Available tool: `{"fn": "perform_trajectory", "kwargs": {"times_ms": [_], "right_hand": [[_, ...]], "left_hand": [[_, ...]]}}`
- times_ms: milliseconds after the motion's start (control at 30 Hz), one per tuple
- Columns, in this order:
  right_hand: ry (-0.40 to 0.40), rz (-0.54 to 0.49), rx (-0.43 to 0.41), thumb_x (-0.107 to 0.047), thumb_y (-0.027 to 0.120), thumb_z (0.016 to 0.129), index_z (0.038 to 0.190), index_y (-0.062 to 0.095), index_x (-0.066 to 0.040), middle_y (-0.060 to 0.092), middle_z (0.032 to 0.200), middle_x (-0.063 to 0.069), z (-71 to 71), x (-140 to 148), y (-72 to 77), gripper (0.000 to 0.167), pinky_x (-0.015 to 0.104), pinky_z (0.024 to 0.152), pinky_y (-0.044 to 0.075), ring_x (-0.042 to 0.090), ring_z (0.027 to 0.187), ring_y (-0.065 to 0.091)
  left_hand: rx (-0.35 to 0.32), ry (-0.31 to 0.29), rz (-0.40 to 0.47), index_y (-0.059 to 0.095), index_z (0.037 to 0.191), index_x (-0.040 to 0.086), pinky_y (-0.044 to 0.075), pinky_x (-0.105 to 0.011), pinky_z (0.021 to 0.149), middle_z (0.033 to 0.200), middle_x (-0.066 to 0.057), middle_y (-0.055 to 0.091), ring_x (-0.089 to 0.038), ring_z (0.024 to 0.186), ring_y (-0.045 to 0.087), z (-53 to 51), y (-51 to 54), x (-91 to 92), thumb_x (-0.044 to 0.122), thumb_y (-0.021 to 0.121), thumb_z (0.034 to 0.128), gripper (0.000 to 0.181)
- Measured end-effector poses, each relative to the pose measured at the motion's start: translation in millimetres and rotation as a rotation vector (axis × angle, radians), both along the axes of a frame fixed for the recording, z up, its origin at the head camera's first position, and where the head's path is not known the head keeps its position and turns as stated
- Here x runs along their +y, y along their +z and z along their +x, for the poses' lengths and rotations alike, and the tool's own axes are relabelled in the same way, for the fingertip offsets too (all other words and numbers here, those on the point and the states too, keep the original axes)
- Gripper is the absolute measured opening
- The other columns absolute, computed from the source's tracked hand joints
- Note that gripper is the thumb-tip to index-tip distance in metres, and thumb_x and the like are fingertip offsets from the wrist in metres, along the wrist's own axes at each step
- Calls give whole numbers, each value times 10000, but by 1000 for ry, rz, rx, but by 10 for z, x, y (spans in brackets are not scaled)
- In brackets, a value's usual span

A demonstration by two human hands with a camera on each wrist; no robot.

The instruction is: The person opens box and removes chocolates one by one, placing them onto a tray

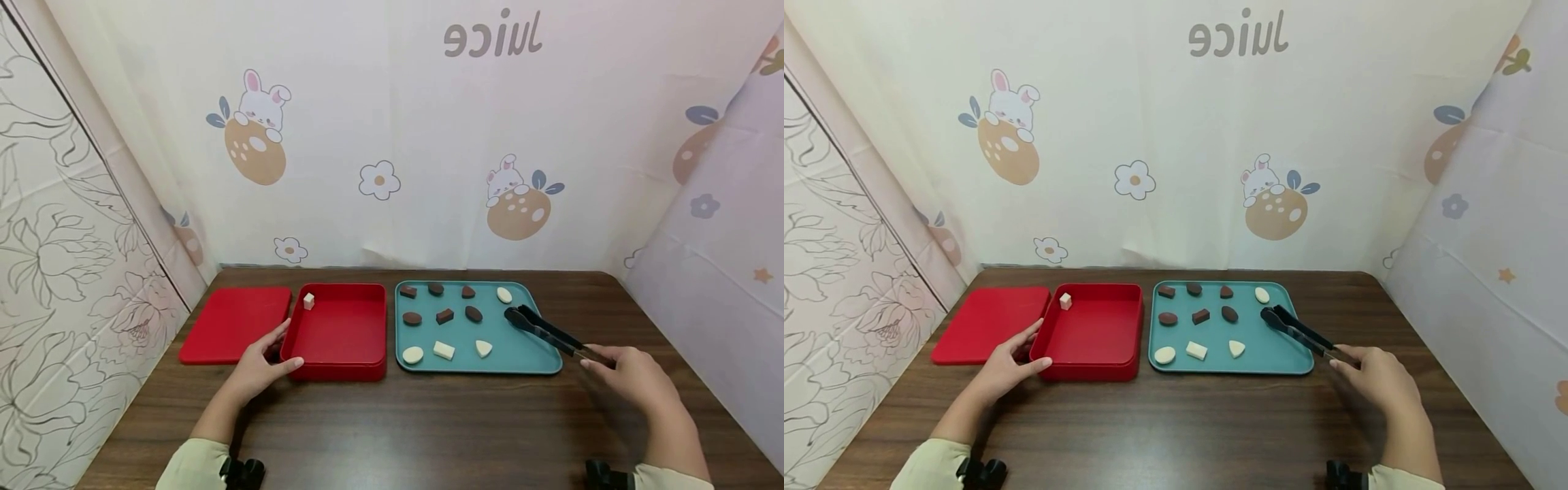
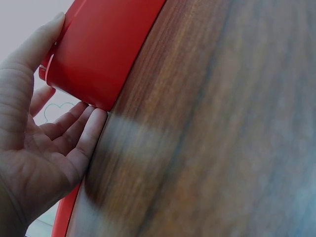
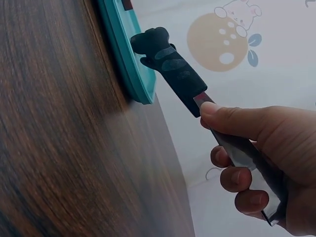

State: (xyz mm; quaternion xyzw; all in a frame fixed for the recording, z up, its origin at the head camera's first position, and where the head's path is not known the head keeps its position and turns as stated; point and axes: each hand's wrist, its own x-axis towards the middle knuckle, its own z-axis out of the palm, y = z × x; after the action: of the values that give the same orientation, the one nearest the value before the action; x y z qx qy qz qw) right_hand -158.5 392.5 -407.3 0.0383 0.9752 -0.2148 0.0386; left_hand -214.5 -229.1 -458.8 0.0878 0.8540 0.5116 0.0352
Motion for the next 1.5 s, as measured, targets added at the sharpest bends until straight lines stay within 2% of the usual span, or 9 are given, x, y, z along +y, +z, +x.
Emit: {"fn": "perform_trajectory", "kwargs": {"times_ms": [167, 333, 500, 633, 800, 1000, 1133, 1267, 1500], "right_hand": [[8, 16, 4, -477, 602, 941, 1350, 517, 70, 501, 608, 11, -12, 17, 22, 688, 348, 497, 338, 156, 539, 365], [6, 31, 38, -510, 601, 932, 1340, 529, 68, 658, 912, 223, -12, 30, 45, 711, 409, 577, 449, 256, 728, 537], [0, 17, 90, -505, 579, 948, 1354, 514, 71, 500, 671, 68, 20, -11, 20, 708, 354, 539, 369, 207, 603, 440], [-6, -30, 145, -465, 591, 955, 1353, 523, 65, 360, 593, -14, 37, -64, 4, 666, 308, 483, 317, 148, 526, 330], [-11, -114, 173, -449, 616, 945, 1357, 532, 50, 462, 612, 6, 26, -128, 2, 653, 281, 455, 332, 121, 527, 363], [13, -180, 173, -447, 624, 940, 1366, 535, 31, 683, 872, 139, -19, -201, 0, 646, 287, 488, 379, 127, 599, 451], [47, -203, 207, -412, 642, 937, 1354, 559, 8, 644, 773, 101, -68, -288, 2, 598, 282, 476, 381, 107, 569, 430], [80, -228, 226, -372, 656, 937, 1341, 574, 4, 427, 600, 4, -115, -398, 14, 558, 279, 454, 354, 107, 542, 381], [86, -229, 296, -344, 668, 934, 1310, 610, -13, 507, 660, 31, -187, -590, -8, 505, 268, 468, 368, 131, 613, 432]], "left_hand": [[1, 3, 7, 296, 1536, 85, 483, -430, 898, 1419, -233, 460, -378, 1206, 481, -19, -23, -12, 227, 767, 852, 843], [10, 4, -9, 312, 1539, 139, 490, -414, 896, 1415, -192, 477, -340, 1206, 488, -40, -79, -39, 288, 775, 844, 848], [19, 9, -10, 326, 1535, 160, 490, -415, 898, 1402, -173, 494, -333, 1198, 497, -50, -102, -44, 317, 783, 832, 853], [29, 6, 0, 335, 1530, 145, 489, -393, 884, 1392, -169, 504, -329, 1189, 501, -47, -100, -36, 300, 785, 833, 844], [43, -2, 16, 340, 1525, 119, 489, -384, 875, 1386, -180, 510, -325, 1183, 509, -35, -90, -29, 256, 778, 844, 822], [37, 1, 26, 327, 1530, 116, 484, -408, 882, 1402, -193, 493, -335, 1193, 498, -31, -92, -26, 231, 779, 844, 829], [24, 5, 29, 326, 1531, 121, 491, -391, 875, 1412, -193, 485, -338, 1198, 495, -35, -96, -29, 232, 776, 845, 828], [13, 6, 21, 320, 1534, 123, 494, -370, 867, 1416, -192, 479, -339, 1205, 489, -38, -90, -31, 247, 772, 847, 831], [11, 11, 16, 310, 1536, 114, 492, -383, 873, 1423, -202, 469, -352, 1212, 484, -51, -95, -35, 238, 770, 849, 836]]}}
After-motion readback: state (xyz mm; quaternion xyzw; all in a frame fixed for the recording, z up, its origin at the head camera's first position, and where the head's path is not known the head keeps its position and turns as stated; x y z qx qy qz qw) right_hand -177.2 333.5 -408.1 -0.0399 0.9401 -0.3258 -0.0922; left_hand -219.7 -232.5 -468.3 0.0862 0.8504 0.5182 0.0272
